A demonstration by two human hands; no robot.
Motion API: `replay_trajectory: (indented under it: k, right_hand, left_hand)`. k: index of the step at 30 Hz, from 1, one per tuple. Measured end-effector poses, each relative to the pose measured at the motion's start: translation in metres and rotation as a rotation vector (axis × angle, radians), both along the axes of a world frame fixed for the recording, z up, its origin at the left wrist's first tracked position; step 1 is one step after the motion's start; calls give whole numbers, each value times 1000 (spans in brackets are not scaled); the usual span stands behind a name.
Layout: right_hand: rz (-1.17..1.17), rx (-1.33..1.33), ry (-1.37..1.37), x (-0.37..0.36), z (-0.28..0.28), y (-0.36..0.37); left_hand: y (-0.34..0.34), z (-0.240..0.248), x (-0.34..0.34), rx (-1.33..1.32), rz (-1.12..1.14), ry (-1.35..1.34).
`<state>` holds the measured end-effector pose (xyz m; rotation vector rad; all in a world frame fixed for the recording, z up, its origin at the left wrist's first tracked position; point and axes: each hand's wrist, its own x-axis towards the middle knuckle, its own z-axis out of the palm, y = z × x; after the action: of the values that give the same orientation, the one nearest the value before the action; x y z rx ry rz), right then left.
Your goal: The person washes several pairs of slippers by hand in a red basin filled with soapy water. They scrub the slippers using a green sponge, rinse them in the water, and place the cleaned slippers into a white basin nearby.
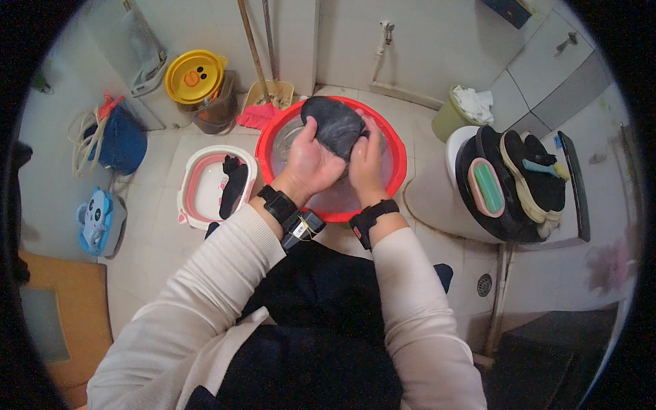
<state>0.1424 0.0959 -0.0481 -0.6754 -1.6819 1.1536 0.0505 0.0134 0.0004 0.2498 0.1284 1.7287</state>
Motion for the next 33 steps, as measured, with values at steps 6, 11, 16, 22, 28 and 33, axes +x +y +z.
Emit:
replay_trajectory:
  k: [6, 11, 16, 22, 28, 33]
  right_hand:
    - [-74, -111, -75, 10, -1, 11]
    - [-296, 273, -347, 12, 9, 11]
    - [-61, -185, -197, 27, 10, 29]
    - [165, -149, -871, 52, -18, 42]
    - [148, 207, -1205, 57, -58, 36]
    - [150, 307, -1342, 58, -71, 34]
  left_hand:
    - [1, 7, -11, -29, 105, -33]
    - [10, -5, -21, -166, 208, -18]
    - [15, -19, -36, -364, 403, 27]
    - [15, -43, -32, -791, 88, 323]
    - [15, -55, -15, -848, -43, 681]
    - [18, -65, -18, -786, -89, 644]
